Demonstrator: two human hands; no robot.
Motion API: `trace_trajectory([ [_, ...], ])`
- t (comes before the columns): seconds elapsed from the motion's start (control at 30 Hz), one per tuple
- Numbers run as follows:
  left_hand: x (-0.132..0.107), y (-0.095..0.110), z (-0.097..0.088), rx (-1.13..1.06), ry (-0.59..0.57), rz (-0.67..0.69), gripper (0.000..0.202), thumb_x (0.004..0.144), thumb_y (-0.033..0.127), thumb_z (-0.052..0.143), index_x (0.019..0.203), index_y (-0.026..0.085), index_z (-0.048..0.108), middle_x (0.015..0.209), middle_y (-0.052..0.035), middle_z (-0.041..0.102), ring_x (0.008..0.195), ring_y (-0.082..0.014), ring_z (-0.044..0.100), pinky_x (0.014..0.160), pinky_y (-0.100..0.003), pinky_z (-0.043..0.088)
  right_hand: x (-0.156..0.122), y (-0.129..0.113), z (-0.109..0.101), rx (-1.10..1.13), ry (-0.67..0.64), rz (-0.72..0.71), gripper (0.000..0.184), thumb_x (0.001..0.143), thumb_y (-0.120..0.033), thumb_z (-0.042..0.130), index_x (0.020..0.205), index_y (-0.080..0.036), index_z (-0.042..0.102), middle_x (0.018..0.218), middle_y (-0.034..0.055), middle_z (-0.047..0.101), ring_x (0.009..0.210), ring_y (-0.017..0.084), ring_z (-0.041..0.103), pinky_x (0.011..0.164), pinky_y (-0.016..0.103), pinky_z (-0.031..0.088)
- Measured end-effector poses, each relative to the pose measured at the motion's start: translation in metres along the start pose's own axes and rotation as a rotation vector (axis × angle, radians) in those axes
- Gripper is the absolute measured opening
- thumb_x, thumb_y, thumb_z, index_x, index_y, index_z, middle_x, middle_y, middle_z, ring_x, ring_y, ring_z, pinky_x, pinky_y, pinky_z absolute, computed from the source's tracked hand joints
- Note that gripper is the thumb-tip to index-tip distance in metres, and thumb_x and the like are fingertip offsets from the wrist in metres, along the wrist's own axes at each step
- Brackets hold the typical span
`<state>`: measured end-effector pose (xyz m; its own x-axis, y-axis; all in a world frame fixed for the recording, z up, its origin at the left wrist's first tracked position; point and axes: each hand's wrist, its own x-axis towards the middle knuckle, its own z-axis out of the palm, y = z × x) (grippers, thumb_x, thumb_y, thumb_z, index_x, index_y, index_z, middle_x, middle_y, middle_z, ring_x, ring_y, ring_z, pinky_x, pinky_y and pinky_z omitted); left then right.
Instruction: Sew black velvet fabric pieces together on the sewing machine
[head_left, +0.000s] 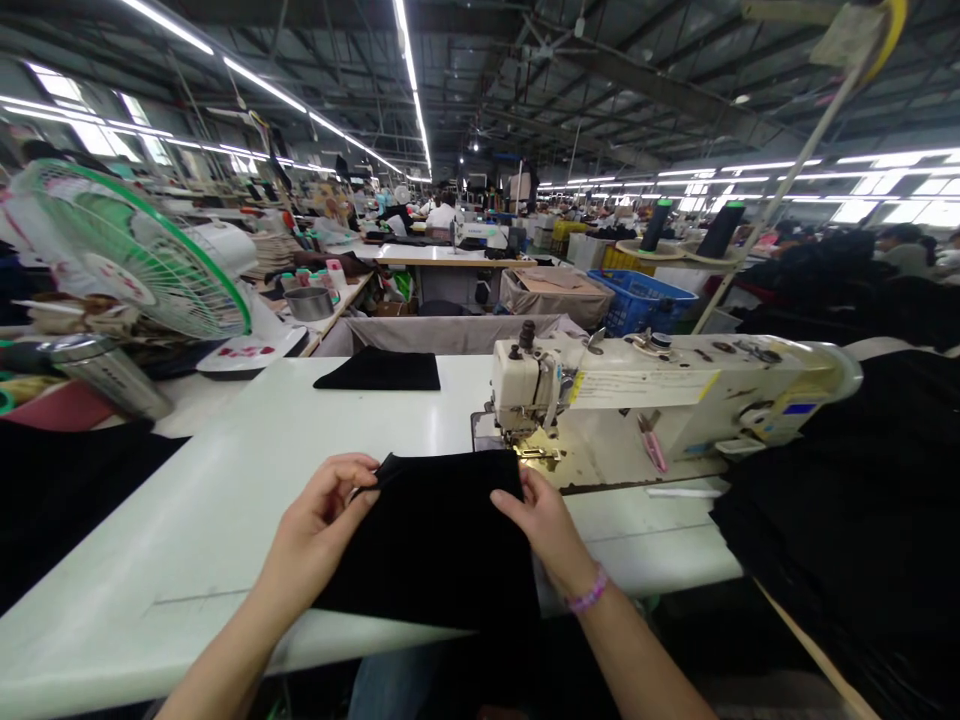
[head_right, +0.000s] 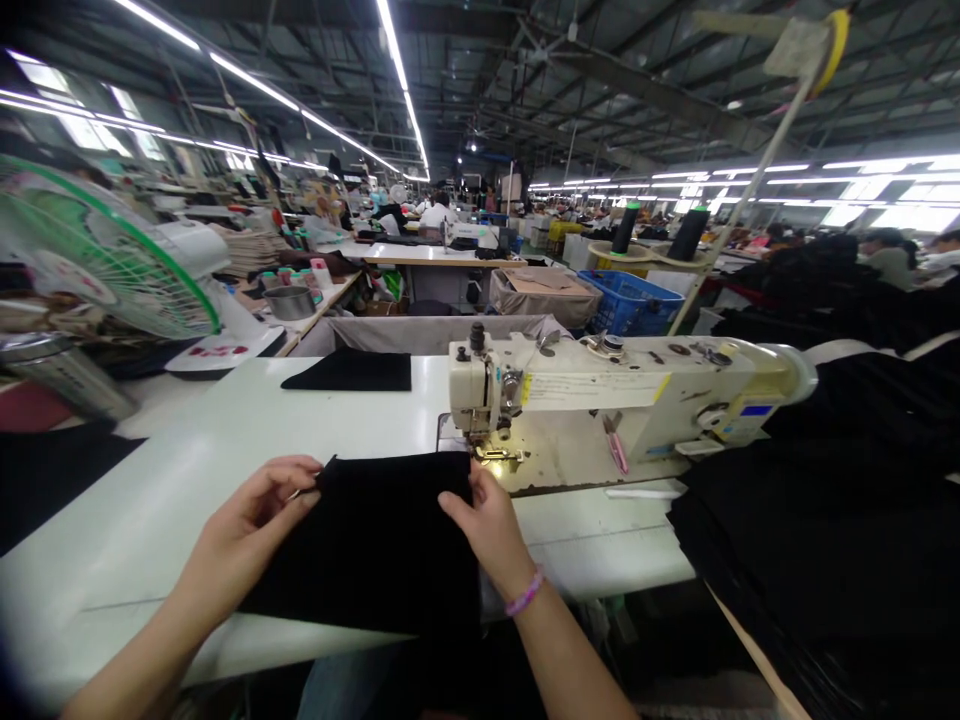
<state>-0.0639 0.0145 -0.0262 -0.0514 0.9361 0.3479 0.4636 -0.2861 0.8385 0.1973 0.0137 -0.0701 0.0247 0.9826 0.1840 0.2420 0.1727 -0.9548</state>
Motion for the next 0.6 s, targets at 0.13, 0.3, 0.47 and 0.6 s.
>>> trace_trajectory([
  [0.13, -0.011, 0.017, -0.002, -0.201, 0.014, -0.079, 0.020, 0.074, 0.036, 0.073, 0.089, 0.024, 0.069, 0.127, -0.0069, 0.064, 0.119, -0.0265, 0.060, 0.104, -0.037, 0.046, -0.007, -0.015, -0.009, 0.216, 0.055, -0.039, 0.027, 0.088, -0.039, 0.063, 0.104, -0.018, 0.070, 0.112, 0.0102, 0.073, 0.110, 0.025, 0.066, 0.100, 0.043, 0.050],
  [0.3, -0.022, 0.038, 0.004, -0.324, 0.093, -0.239, 0.024, 0.075, 0.044, 0.076, 0.082, 0.021, 0.073, 0.106, -0.0056, 0.072, 0.094, -0.0212, 0.067, 0.085, -0.029, 0.053, -0.020, -0.020, -0.017, 0.006, 0.300, -0.183, 0.021, 0.082, -0.042, 0.071, 0.085, -0.023, 0.078, 0.106, 0.0103, 0.075, 0.108, 0.028, 0.066, 0.102, 0.048, 0.048],
  [0.47, -0.029, 0.057, 0.009, -0.323, 0.213, -0.212, 0.022, 0.074, 0.042, 0.077, 0.073, 0.020, 0.074, 0.094, -0.0042, 0.075, 0.087, -0.0201, 0.069, 0.079, -0.027, 0.055, -0.029, -0.015, -0.030, 0.078, 0.330, -0.047, 0.029, 0.072, -0.049, 0.079, 0.078, -0.021, 0.077, 0.108, 0.0110, 0.075, 0.107, 0.031, 0.067, 0.099, 0.046, 0.051],
  [0.6, -0.032, 0.060, 0.011, -0.398, 0.257, -0.304, 0.028, 0.067, 0.041, 0.082, 0.085, 0.020, 0.075, 0.089, -0.0036, 0.077, 0.083, -0.0198, 0.070, 0.078, -0.028, 0.057, -0.030, -0.002, -0.039, 0.228, 0.285, 0.128, 0.036, 0.071, -0.052, 0.080, 0.083, -0.019, 0.078, 0.116, 0.0102, 0.074, 0.116, 0.031, 0.064, 0.106, 0.044, 0.047],
])
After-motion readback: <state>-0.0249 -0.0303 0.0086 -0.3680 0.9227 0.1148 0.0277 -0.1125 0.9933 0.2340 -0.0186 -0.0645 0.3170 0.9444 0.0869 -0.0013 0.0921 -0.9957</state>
